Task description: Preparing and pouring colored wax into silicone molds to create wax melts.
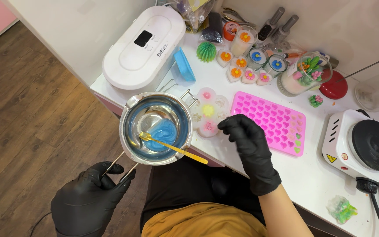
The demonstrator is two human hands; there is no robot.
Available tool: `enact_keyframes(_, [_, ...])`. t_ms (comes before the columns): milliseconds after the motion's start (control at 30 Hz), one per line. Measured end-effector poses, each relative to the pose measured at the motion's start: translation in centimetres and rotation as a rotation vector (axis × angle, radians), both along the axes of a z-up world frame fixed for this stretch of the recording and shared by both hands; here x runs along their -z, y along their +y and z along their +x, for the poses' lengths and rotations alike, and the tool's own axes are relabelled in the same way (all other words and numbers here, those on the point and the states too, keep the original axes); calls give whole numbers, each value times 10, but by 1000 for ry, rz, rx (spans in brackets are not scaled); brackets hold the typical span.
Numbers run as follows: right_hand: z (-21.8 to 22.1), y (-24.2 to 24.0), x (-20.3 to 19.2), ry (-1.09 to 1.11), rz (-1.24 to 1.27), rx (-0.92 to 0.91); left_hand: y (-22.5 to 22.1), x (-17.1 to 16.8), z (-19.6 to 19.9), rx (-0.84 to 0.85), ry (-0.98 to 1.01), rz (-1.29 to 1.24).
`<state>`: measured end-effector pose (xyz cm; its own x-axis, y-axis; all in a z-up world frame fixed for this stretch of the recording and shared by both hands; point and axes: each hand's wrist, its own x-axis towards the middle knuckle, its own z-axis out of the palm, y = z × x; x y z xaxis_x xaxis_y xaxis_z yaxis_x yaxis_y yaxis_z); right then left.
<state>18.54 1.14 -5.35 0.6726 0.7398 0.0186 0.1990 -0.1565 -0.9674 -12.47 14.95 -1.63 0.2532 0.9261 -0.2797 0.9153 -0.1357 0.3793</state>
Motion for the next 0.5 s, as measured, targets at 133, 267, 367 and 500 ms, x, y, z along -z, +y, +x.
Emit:
enact_keyframes(133, [13,-3,-5,753,138,139,-1,6,0,-3,-11,47])
enact_keyframes(267, [21,-8,-6,1184,385,-44,-4,7,-1,-11,-55,36])
enact_keyframes(367, [18,-14,-19,1340,474,-174,-9,13,-3,18,27,2])
enact_keyframes(500, [16,-30,-33,1445,585,-208,-13,31,-6,90,-125,47])
